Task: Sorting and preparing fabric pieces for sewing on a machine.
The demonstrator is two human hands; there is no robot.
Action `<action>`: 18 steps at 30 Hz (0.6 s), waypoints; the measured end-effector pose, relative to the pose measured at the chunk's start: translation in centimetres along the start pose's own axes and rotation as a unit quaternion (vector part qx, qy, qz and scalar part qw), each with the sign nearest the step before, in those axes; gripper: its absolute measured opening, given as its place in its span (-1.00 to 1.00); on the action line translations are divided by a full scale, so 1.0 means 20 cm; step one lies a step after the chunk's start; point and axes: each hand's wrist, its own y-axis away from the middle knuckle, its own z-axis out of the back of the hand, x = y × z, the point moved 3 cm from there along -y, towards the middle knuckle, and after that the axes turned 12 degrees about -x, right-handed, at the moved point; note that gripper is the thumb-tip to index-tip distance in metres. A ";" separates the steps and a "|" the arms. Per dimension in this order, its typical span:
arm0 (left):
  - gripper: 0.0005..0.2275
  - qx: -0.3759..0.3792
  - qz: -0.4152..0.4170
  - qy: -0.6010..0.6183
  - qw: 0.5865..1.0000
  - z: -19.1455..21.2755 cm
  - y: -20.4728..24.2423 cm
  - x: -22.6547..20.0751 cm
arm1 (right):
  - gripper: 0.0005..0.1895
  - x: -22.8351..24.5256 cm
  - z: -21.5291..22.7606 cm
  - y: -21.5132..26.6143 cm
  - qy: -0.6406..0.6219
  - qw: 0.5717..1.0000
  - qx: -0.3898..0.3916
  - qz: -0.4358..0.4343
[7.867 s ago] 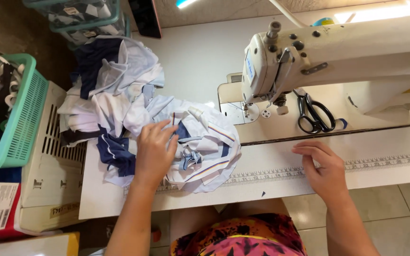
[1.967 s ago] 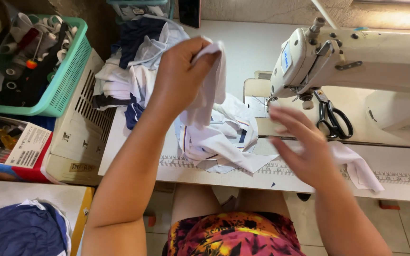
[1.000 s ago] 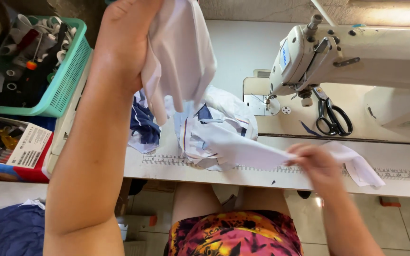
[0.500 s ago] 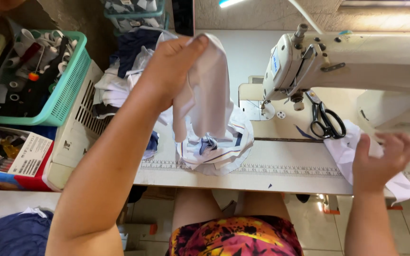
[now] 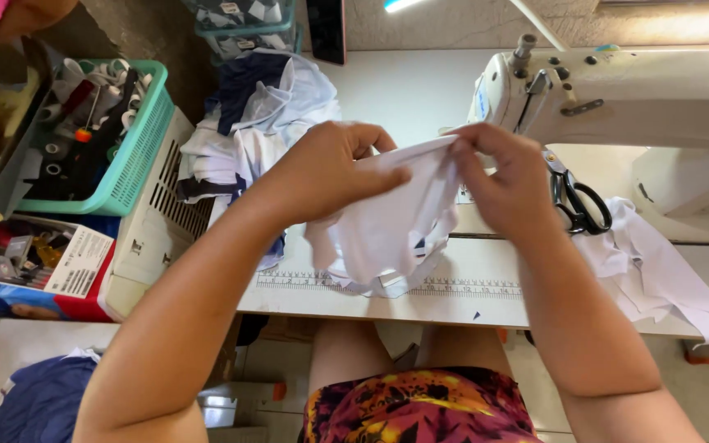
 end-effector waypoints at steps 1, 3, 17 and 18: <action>-0.75 0.031 -0.022 -0.062 0.997 0.02 0.02 0.01 | -0.87 -0.03 0.04 -0.01 0.002 0.999 0.024 -0.047; -0.73 0.067 -0.020 -0.115 0.991 0.08 0.06 -0.01 | -0.84 -0.08 0.08 -0.02 -0.017 0.993 0.055 -0.103; 0.03 0.146 0.064 0.775 0.612 -0.55 0.42 0.44 | -0.81 -0.20 0.15 0.16 -0.439 0.807 0.045 -0.392; -0.34 0.064 0.089 0.767 0.632 -0.56 0.43 0.53 | -0.73 -0.25 0.16 0.20 -0.425 0.817 0.047 -0.387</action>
